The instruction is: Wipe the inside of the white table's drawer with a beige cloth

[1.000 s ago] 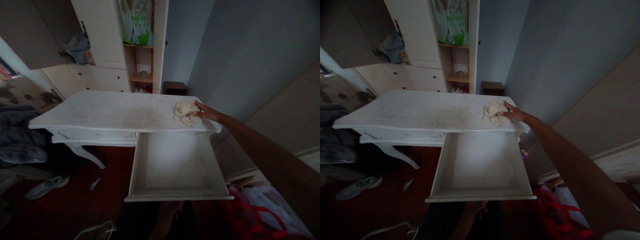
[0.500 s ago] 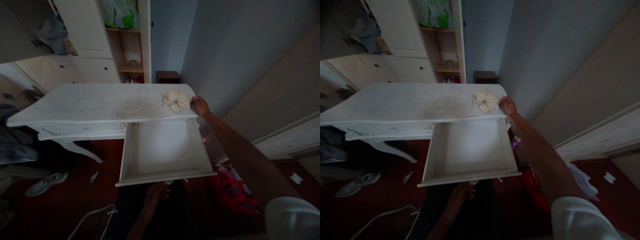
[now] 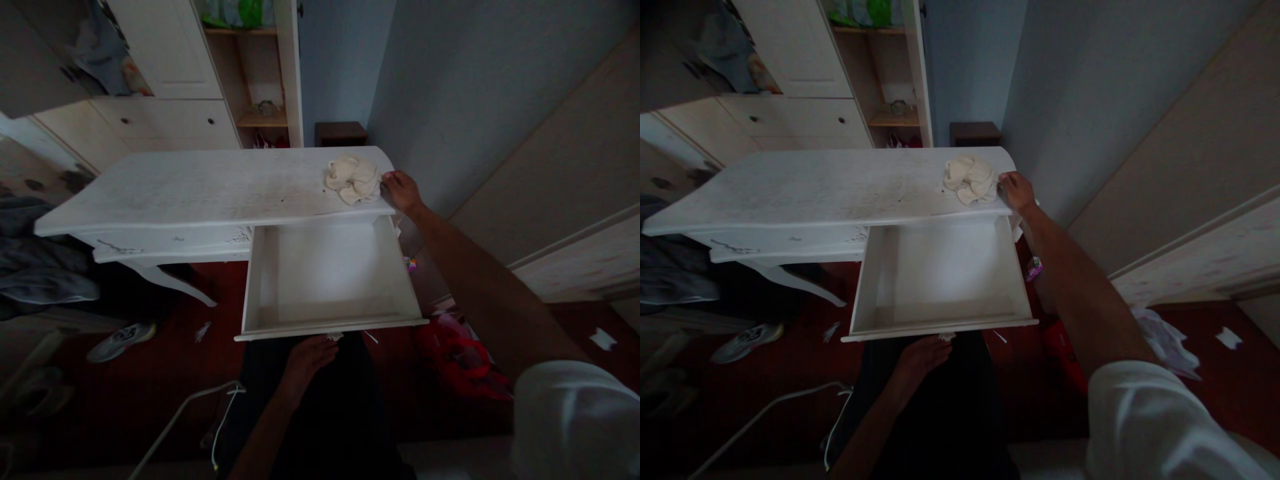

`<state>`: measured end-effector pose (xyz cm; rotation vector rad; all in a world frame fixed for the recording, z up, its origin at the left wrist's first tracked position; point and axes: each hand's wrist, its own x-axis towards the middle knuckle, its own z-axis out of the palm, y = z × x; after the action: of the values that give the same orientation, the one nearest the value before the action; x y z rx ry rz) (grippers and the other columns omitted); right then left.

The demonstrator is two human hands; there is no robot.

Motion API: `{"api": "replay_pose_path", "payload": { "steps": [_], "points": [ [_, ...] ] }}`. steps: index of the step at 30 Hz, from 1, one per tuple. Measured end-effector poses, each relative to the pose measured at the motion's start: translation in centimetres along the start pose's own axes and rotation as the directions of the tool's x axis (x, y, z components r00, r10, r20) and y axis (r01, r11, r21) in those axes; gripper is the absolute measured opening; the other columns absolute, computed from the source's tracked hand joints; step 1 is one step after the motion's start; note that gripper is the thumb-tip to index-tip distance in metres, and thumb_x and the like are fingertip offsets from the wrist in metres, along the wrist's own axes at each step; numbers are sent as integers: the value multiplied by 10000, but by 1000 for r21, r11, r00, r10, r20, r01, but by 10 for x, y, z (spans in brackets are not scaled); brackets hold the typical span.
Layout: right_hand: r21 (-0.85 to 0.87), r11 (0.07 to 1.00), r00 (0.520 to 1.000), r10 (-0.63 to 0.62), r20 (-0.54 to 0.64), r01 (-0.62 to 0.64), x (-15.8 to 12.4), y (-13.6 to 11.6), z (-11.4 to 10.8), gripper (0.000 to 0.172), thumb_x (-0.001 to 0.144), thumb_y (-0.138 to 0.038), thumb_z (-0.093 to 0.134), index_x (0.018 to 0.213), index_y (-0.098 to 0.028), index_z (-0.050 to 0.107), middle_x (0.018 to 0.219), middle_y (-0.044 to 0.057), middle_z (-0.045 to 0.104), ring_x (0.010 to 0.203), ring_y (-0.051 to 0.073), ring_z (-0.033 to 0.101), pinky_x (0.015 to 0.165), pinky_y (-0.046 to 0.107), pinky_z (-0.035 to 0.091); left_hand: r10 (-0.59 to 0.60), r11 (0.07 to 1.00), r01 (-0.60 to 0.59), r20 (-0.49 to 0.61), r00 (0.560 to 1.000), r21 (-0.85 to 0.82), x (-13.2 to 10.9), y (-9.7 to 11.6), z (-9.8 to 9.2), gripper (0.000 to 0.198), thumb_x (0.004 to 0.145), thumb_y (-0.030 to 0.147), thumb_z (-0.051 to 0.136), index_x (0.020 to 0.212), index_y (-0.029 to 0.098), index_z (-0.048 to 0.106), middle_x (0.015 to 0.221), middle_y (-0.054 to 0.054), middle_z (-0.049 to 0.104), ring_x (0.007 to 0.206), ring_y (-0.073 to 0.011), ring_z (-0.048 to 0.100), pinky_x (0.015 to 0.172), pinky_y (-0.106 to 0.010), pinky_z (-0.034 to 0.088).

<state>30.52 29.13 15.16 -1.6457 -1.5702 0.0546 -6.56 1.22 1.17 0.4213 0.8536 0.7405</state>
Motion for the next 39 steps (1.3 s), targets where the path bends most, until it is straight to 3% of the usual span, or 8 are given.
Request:
{"api": "replay_pose_path", "payload": {
  "steps": [2,4,7,10,15,22,32,39],
  "points": [
    [2,1000,1000,-16,-12,16,1,4,2,464,920,-550,378,933,-174,649,979,114,700,929,244,636,870,380,480,-57,997,59,36,998,-51,4,1,5,473,595,459,844,909,125,724,1042,-178,743,1019,-340,691,1010,-517,451],
    [1,1000,1000,-26,-16,26,3,7,4,459,912,-544,399,952,-166,656,991,125,703,942,253,638,882,390,478,-73,997,73,10,997,0,7,1,13,494,613,499,816,906,112,726,1039,-192,740,1011,-346,693,1005,-521,458],
    [-3,1000,1000,-26,-9,26,3,11,5,448,902,-537,430,980,-161,661,992,127,703,945,263,635,894,409,478,59,975,-36,-100,993,220,9,-1,25,544,594,552,819,895,106,743,950,-166,758,912,-321,716,907,-471,530],
    [-2,1000,999,-30,-12,30,3,12,6,426,894,-517,451,988,-160,663,985,126,702,938,264,634,895,418,481,173,931,-120,-129,976,345,8,-1,33,595,604,631,785,875,102,759,868,-147,763,812,-289,722,791,-416,572],
    [14,999,999,-35,-25,35,2,12,7,419,884,-513,454,980,-164,666,965,120,707,912,258,641,882,418,489,137,943,-94,-115,984,321,1,14,40,619,571,640,807,843,87,757,822,-148,760,763,-271,724,736,-390,586],
    [11,999,999,-33,-38,34,0,10,6,400,861,-509,476,970,-179,674,946,104,718,883,244,649,848,400,498,30,946,-37,28,999,321,-4,44,56,570,647,624,775,838,87,755,869,-167,764,796,-285,733,754,-408,586],
    [13,1000,998,-26,-49,27,-1,9,6,365,833,-491,506,934,-184,678,889,92,723,828,242,650,794,390,504,24,951,-34,35,999,308,27,76,69,560,640,602,796,856,88,744,911,-170,764,828,-263,737,816,-394,592],
    [37,999,998,-29,-52,31,-2,8,6,381,826,-510,509,924,-184,683,879,91,732,808,242,658,783,392,513,66,965,-67,13,998,253,58,106,77,404,730,465,777,888,97,719,913,-172,764,869,-274,737,821,-380,597]
  ]
}}
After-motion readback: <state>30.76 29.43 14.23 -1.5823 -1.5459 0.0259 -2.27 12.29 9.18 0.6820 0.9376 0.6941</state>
